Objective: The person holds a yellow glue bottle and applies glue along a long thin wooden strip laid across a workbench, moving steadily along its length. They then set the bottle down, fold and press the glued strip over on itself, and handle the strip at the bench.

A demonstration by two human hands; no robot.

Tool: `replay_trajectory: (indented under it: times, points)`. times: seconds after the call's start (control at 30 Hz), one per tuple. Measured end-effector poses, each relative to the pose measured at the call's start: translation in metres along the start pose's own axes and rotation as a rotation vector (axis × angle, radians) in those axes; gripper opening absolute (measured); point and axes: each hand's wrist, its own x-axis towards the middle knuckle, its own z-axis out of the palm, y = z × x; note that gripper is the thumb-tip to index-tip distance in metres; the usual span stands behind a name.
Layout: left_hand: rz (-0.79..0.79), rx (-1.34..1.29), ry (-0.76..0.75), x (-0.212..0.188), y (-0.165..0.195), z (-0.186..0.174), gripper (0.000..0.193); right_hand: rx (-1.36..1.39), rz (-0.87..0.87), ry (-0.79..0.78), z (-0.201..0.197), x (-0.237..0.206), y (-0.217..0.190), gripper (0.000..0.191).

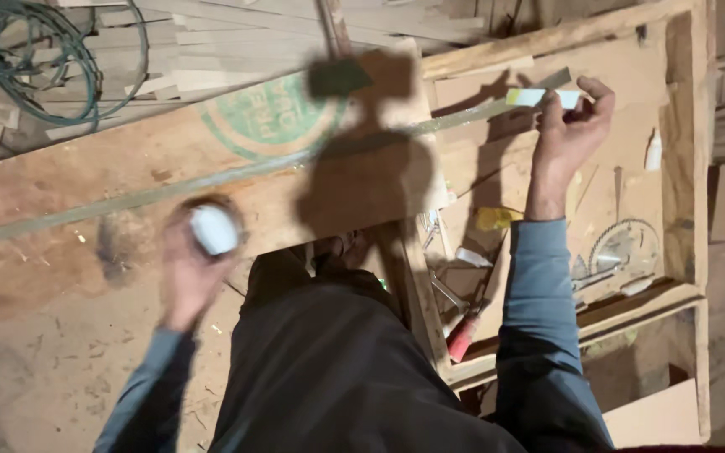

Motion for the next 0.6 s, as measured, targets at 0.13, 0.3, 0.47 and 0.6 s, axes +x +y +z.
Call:
replay_trajectory:
  times: [0.13,0.3,0.47,0.6]
  points:
    - [0.613,0.359,-0.269,0.033,0.073,0.127,0.082,0.029,0.019,0.026,0.001,0.001,-0.002,0.036]
    - [0.774,0.425,-0.368,0.077,0.130,0.203,0.084,0.021,-0.029,0.027,-0.005,0.001,-0.001,0.036]
    - [0.617,0.529,-0.451,0.082,0.140,0.219,0.088,-0.093,-0.037,0.035,-0.004,-0.010,-0.013,0.033]
    - [0.672,0.600,-0.453,0.085,0.131,0.223,0.091,-0.008,-0.039,0.023,0.001,-0.018,-0.036,0.031]
